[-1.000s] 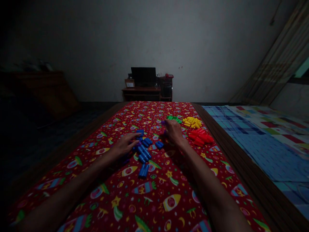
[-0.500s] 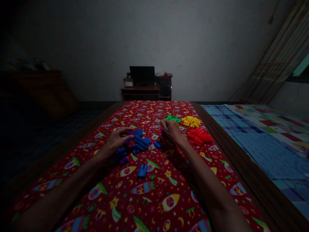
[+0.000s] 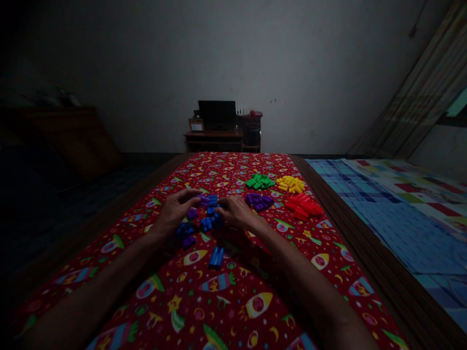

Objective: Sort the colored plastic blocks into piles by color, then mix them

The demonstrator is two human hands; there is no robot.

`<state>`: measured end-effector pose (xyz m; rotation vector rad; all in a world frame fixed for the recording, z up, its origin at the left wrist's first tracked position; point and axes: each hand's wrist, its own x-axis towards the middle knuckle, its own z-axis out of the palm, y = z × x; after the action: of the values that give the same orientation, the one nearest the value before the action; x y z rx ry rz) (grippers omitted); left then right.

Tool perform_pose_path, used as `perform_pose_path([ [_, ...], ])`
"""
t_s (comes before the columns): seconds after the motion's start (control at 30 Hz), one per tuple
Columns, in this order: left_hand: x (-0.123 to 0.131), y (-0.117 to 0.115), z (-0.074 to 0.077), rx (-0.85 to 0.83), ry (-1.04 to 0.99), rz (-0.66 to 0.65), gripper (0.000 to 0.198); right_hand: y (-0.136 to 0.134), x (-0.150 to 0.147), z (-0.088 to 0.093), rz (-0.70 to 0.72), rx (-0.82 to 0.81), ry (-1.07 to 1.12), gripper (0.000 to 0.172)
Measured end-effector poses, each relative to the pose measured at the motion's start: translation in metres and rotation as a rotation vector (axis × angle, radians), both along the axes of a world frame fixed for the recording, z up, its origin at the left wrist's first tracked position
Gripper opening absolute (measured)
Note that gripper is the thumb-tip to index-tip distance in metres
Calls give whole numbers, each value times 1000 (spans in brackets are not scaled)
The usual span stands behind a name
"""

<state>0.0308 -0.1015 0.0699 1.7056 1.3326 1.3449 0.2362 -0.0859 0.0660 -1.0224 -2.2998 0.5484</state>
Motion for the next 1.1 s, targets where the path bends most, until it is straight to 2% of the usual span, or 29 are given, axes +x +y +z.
perform_pose_path([
  [0.1, -11, 4, 4, 19, -12, 45, 48, 2, 4, 0, 69, -34, -68, 20],
  [0.17, -12, 4, 6, -5, -15, 12, 52, -1, 2, -1, 107, -28, -36, 26],
  [0.27, -4, 2, 3, -55, -24, -142, 54, -7, -5, -2, 84, -6, 125, 35],
  [0.37, 2, 4, -4, -83, 26, -322, 51, -8, -8, -1, 35, 2, 171, 34],
  [0.43, -3, 9, -10, -35, 141, -307, 46, -2, -3, 2, -44, 48, 108, 31],
  [0.53, -24, 21, -19, 82, 426, -107, 40, 11, 20, 9, -238, 155, -5, 30],
  [0.6, -40, 28, -24, 68, 628, -38, 35, 20, 41, 12, -385, 206, -109, 32],
  [0.67, -50, 33, -29, -27, 769, -75, 31, 26, 60, 13, -499, 207, -238, 33],
  [0.73, -54, 36, -33, -115, 814, -132, 29, 29, 72, 12, -572, 162, -359, 32],
  [0.8, -53, 37, -34, -139, 796, -131, 31, 29, 79, 10, -609, 105, -444, 29],
  [0.87, -51, 37, -32, -118, 760, -66, 37, 29, 80, 10, -620, 71, -479, 28],
  [0.97, -46, 35, -26, -45, 654, 6, 45, 30, 75, 13, -610, 128, -396, 25],
  [1.03, -38, 31, -21, -16, 522, -21, 52, 27, 65, 16, -553, 182, -277, 27],
  [1.1, -27, 24, -17, -2, 383, -93, 58, 19, 48, 18, -402, 163, -150, 33],
])
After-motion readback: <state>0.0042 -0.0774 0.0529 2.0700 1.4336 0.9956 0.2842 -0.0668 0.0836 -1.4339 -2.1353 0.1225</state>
